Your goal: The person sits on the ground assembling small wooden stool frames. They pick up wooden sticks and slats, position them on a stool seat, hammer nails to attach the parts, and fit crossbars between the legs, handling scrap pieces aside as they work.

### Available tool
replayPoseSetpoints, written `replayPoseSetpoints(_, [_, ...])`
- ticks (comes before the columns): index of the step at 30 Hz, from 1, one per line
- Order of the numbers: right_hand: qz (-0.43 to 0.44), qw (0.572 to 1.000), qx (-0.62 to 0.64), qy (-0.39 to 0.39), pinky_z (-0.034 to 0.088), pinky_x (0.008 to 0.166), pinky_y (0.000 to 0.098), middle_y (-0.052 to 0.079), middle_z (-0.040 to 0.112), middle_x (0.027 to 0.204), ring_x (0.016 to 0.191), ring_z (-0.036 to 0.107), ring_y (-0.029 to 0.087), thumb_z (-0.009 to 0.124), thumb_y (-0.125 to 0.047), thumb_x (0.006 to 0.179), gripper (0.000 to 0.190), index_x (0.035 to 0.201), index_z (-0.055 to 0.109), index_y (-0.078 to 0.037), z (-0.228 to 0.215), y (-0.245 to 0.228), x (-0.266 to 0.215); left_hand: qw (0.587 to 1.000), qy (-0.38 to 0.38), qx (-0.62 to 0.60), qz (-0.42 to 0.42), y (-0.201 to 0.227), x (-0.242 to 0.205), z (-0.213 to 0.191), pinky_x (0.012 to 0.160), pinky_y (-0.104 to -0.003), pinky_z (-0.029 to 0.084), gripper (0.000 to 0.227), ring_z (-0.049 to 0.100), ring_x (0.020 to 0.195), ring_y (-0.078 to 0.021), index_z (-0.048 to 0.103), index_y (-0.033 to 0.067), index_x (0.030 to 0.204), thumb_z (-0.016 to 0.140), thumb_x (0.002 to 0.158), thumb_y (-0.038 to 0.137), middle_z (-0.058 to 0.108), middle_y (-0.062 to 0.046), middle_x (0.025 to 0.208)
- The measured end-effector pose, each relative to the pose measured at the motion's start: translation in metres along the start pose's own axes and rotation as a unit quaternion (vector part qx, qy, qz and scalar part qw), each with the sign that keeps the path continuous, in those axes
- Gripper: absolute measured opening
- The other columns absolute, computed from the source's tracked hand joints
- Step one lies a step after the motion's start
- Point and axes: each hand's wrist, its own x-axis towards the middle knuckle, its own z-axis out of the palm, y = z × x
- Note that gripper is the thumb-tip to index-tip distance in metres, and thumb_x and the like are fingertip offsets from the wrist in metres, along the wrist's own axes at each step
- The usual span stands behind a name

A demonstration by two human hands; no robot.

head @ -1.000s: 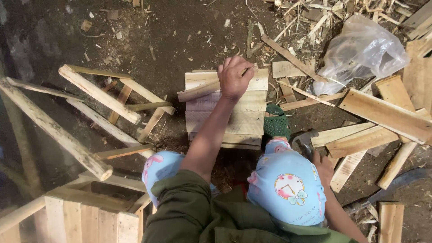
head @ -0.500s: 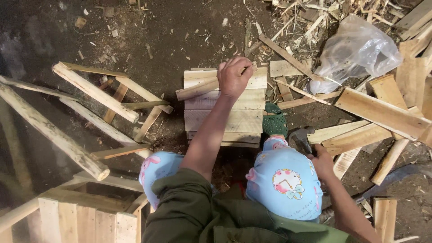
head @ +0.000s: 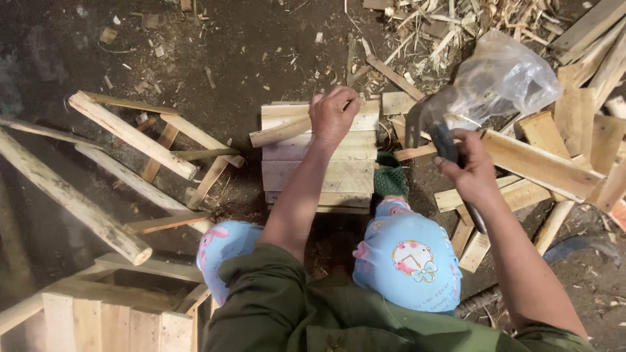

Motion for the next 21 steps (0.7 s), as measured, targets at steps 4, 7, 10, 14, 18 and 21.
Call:
replayPoseSetpoints(4, [0.060,0.998,-0.003,-0.036,0.053,0.052,0.0301,0.016,0.062,0.079,0.056,0.061,0.020,0.077,0.005,0.086,0.043,0.126,0.065,-0.001,0.016,0.018,0.000,1.000,-0.023,0.005,-0.016,-0.013,-0.002,0.009,0.087,-0.030,0.045,0.005,0.073,0.093,-0.0136,0.072,0.0289,0.084,0.076,0.081,0.030,0.074,0.011,0.092])
replayPoseSetpoints(7, [0.072,0.994,0.059,-0.061,0.054,0.044,0.0316,0.016,0.058,0.075,0.051,0.061,0.020,0.075,0.008,0.082,0.042,0.122,0.063,0.002,0.025,-0.020,0.009,0.999,-0.023,0.011,-0.031,-0.007,0.000,0.006,0.089,-0.031,0.045,0.006,0.073,0.091,-0.0144,0.072,0.0282,0.085,0.077,0.082,0.030,0.074,0.012,0.092])
replayPoseSetpoints(10, [0.086,0.983,0.137,-0.083,0.059,0.048,0.0432,0.012,0.053,0.079,0.057,0.061,0.020,0.074,0.003,0.085,0.036,0.119,0.061,0.002,0.027,-0.056,0.019,0.998,-0.028,0.026,-0.042,0.006,-0.003,0.002,0.091,-0.033,0.046,0.011,0.073,0.089,-0.0205,0.072,0.0246,0.086,0.079,0.080,0.030,0.074,0.008,0.091])
replayPoseSetpoints(14, [0.015,0.992,0.081,-0.092,0.059,0.061,0.0358,0.003,0.051,0.091,0.076,0.056,0.011,0.066,-0.011,0.103,0.034,0.136,0.063,-0.004,0.043,-0.063,0.034,0.998,-0.009,0.048,-0.046,0.005,0.001,0.004,0.089,-0.033,0.048,0.010,0.074,0.083,-0.0199,0.074,0.0271,0.081,0.081,0.077,0.032,0.073,0.008,0.085])
replayPoseSetpoints(18, [-0.006,0.998,0.019,-0.063,0.059,0.059,0.0299,0.013,0.058,0.079,0.065,0.058,0.017,0.068,-0.003,0.103,0.034,0.137,0.065,-0.001,0.057,-0.057,0.036,0.998,-0.012,0.052,-0.026,0.008,-0.001,0.000,0.085,-0.036,0.048,0.014,0.072,0.078,-0.0246,0.070,0.0227,0.076,0.080,0.078,0.032,0.070,0.004,0.078])
replayPoseSetpoints(21, [-0.111,0.991,-0.021,-0.068,0.055,0.057,0.0368,0.022,0.059,0.083,0.067,0.064,0.023,0.076,0.003,0.098,0.039,0.136,0.067,0.002,0.065,-0.065,0.041,0.992,-0.014,0.098,-0.082,-0.001,-0.002,0.011,0.091,-0.032,0.050,0.014,0.073,0.084,-0.0220,0.074,0.0297,0.078,0.083,0.071,0.038,0.075,0.006,0.080])
